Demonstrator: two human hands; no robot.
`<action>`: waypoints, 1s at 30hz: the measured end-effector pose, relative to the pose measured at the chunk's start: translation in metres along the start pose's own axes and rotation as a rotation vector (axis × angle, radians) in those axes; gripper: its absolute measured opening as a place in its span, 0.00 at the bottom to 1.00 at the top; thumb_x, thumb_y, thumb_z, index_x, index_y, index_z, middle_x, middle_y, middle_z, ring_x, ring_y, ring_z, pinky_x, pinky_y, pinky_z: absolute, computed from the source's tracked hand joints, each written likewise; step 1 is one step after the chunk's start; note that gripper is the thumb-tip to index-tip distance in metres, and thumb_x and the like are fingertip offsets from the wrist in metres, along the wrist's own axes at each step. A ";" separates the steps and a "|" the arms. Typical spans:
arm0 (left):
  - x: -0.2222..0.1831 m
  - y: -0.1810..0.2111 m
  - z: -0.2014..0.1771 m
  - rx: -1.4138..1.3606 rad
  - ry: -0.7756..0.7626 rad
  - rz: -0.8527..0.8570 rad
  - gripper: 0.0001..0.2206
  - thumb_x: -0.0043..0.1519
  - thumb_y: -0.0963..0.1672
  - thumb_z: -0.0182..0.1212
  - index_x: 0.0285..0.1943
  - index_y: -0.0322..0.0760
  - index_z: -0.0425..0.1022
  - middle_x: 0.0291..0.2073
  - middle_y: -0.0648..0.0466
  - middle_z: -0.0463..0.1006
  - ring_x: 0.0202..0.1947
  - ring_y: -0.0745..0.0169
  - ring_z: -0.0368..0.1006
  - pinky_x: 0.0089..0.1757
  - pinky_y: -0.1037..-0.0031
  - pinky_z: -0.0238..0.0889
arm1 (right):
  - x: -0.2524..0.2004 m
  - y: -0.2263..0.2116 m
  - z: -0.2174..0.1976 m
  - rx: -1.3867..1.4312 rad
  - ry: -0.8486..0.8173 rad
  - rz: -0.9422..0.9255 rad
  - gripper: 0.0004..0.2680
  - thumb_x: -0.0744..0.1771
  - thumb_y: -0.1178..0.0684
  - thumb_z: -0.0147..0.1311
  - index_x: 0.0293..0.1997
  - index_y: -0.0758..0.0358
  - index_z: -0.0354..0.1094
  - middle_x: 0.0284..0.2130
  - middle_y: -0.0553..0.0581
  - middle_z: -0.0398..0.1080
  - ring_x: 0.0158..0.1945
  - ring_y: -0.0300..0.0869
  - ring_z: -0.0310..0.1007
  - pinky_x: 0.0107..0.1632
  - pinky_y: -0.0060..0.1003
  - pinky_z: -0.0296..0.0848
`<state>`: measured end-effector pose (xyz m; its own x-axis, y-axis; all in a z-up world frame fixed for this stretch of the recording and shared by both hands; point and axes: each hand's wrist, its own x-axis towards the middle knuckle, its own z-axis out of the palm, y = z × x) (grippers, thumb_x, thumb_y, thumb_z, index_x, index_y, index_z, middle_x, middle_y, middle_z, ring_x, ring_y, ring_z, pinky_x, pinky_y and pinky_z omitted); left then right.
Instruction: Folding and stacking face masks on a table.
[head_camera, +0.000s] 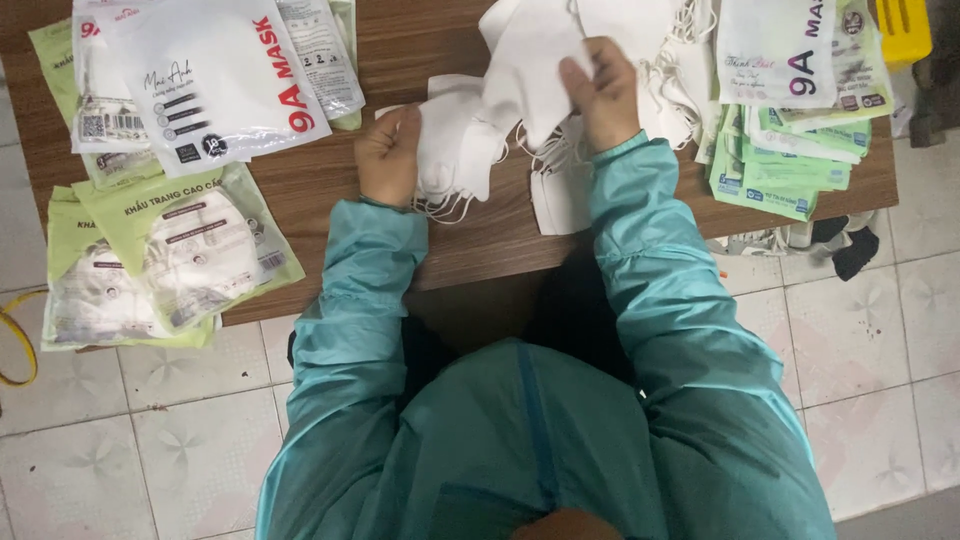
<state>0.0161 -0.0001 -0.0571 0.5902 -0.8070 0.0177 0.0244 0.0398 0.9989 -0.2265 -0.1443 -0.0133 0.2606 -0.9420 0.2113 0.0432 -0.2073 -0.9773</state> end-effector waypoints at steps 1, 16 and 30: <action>0.000 0.006 -0.001 -0.023 -0.059 -0.007 0.11 0.67 0.47 0.60 0.48 0.38 0.85 0.39 0.57 0.84 0.40 0.70 0.75 0.41 0.78 0.73 | -0.003 -0.010 0.007 0.010 -0.098 0.095 0.06 0.68 0.59 0.60 0.40 0.56 0.65 0.34 0.48 0.62 0.40 0.40 0.65 0.51 0.38 0.76; -0.012 0.030 0.006 -0.223 -0.207 -0.076 0.15 0.67 0.48 0.58 0.54 0.36 0.82 0.46 0.51 0.85 0.46 0.64 0.78 0.47 0.75 0.76 | -0.015 0.031 0.022 -0.147 -0.541 0.070 0.06 0.71 0.52 0.61 0.45 0.61 0.70 0.39 0.49 0.72 0.43 0.35 0.71 0.46 0.30 0.73; -0.013 0.009 0.009 -0.100 -0.285 0.011 0.15 0.68 0.48 0.60 0.60 0.38 0.78 0.55 0.48 0.81 0.55 0.61 0.75 0.55 0.72 0.72 | -0.030 0.036 0.047 -0.087 -0.508 0.064 0.06 0.70 0.51 0.62 0.44 0.60 0.70 0.38 0.49 0.73 0.41 0.34 0.71 0.44 0.29 0.73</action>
<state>0.0014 0.0051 -0.0477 0.3411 -0.9385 0.0536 0.1075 0.0956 0.9896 -0.1876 -0.1113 -0.0553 0.6966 -0.7109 0.0972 -0.0630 -0.1955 -0.9787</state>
